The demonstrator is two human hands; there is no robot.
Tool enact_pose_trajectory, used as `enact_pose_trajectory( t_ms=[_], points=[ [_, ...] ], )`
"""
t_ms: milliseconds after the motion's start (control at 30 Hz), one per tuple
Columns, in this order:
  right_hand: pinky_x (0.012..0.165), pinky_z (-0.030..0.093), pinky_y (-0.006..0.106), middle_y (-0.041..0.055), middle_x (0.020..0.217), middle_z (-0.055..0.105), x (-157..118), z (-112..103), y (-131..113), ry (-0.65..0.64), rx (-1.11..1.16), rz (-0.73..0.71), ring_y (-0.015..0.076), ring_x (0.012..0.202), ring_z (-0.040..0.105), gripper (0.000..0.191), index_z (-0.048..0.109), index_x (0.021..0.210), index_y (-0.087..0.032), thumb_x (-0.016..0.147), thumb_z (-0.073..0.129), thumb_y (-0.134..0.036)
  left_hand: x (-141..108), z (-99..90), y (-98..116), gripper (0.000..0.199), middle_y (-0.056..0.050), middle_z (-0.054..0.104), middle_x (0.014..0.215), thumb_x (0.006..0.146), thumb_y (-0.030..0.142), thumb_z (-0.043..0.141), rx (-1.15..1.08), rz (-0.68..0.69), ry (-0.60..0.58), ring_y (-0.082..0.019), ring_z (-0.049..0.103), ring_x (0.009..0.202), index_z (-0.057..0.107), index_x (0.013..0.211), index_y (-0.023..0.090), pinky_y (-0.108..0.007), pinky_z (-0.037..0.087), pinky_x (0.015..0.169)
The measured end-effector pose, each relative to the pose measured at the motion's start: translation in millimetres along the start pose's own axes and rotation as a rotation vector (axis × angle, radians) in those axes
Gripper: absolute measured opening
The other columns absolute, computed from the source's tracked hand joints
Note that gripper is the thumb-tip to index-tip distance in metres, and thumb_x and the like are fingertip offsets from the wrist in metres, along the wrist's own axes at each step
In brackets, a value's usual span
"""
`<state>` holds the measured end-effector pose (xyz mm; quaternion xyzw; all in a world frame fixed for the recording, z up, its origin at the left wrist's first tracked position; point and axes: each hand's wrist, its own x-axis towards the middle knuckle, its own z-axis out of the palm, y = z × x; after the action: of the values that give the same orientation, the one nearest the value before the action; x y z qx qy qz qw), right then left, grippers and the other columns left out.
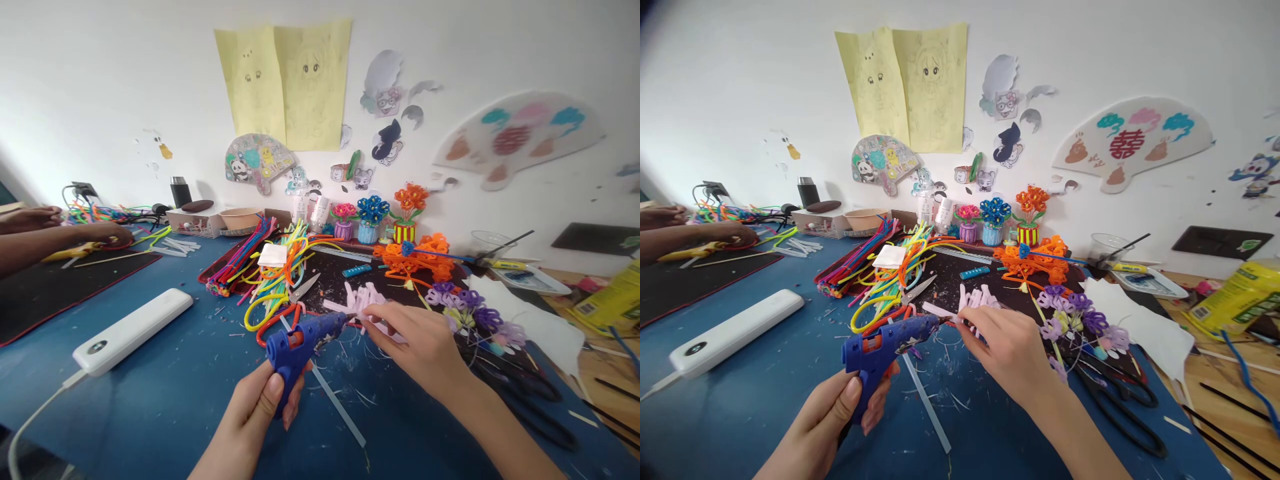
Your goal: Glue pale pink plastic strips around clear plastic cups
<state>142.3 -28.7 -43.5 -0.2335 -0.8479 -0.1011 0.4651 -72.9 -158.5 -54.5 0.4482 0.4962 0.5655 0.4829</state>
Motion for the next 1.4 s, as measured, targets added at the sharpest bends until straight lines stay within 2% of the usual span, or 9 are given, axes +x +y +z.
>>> enact_pose_trajectory(
  t_ms=[133, 433, 633, 767, 933, 1100, 1400],
  points=[
    [0.059, 0.043, 0.021, -0.0028, 0.070, 0.070, 0.6, 0.1, 0.0, 0.000, -0.012, -0.003, 0.0090, 0.056, 0.063, 0.006, 0.064, 0.090, -0.019, 0.095, 0.060, -0.019, 0.2, -2.4, -0.3, 0.038, 0.001, 0.053, 0.065, 0.089, 0.053, 0.057, -0.012, -0.003, -0.039, -0.012, 0.046, 0.058, 0.066, 0.091, 0.017, -0.023, 0.041, 0.058],
    [0.058, 0.042, 0.021, -0.0025, 0.069, 0.070, 0.9, 0.1, 0.8, 0.003, -0.025, -0.015, 0.0085, 0.054, 0.061, 0.006, 0.064, 0.090, -0.018, 0.095, 0.060, -0.018, 2.3, -3.6, 2.5, 0.040, 0.001, 0.054, 0.065, 0.089, 0.056, 0.056, 0.018, 0.005, -0.034, -0.012, 0.045, 0.057, 0.066, 0.092, 0.017, -0.022, 0.041, 0.056],
    [0.057, 0.043, 0.021, -0.0025, 0.069, 0.071, 0.6, 0.0, 1.0, -0.009, -0.030, -0.013, 0.0085, 0.053, 0.061, 0.007, 0.064, 0.090, -0.019, 0.095, 0.059, -0.019, 1.7, 0.4, 5.1, 0.043, 0.001, 0.054, 0.063, 0.088, 0.058, 0.056, 0.054, 0.011, 0.016, -0.012, 0.045, 0.056, 0.067, 0.092, 0.016, -0.023, 0.040, 0.056],
    [0.058, 0.043, 0.021, -0.0020, 0.069, 0.070, 1.1, -1.0, -0.2, -0.003, -0.020, -0.017, 0.0088, 0.053, 0.062, 0.007, 0.064, 0.090, -0.018, 0.095, 0.059, -0.018, 1.4, 3.4, 7.2, 0.042, 0.001, 0.054, 0.062, 0.087, 0.057, 0.056, 0.051, -0.002, 0.079, -0.012, 0.045, 0.056, 0.067, 0.085, 0.016, -0.023, 0.042, 0.057],
    [0.058, 0.043, 0.021, -0.0018, 0.069, 0.071, 0.6, -0.7, 0.1, -0.004, -0.022, -0.018, 0.0092, 0.054, 0.063, 0.007, 0.065, 0.090, -0.018, 0.094, 0.060, -0.017, 3.7, -3.3, 3.3, 0.043, 0.000, 0.056, 0.063, 0.086, 0.058, 0.058, 0.087, 0.011, 0.022, -0.012, 0.048, 0.056, 0.067, 0.083, 0.016, -0.023, 0.042, 0.057],
    [0.058, 0.043, 0.022, -0.0014, 0.071, 0.072, -0.8, -0.2, 1.4, -0.007, -0.027, -0.010, 0.0097, 0.055, 0.063, 0.009, 0.064, 0.091, -0.019, 0.096, 0.057, -0.019, 2.7, -5.4, 0.6, 0.045, 0.000, 0.058, 0.066, 0.086, 0.060, 0.058, 0.101, 0.000, 0.085, -0.012, 0.048, 0.058, 0.067, 0.081, 0.016, -0.022, 0.042, 0.059],
    [0.057, 0.042, 0.022, -0.0028, 0.068, 0.069, -2.0, 0.4, 2.1, -0.015, -0.021, -0.009, 0.0084, 0.053, 0.059, 0.008, 0.064, 0.090, -0.019, 0.096, 0.058, -0.018, 3.8, -7.5, 1.2, 0.048, 0.000, 0.059, 0.066, 0.085, 0.062, 0.057, 0.145, 0.013, 0.072, -0.013, 0.049, 0.058, 0.069, 0.085, 0.015, -0.023, 0.042, 0.059]
  ],
)
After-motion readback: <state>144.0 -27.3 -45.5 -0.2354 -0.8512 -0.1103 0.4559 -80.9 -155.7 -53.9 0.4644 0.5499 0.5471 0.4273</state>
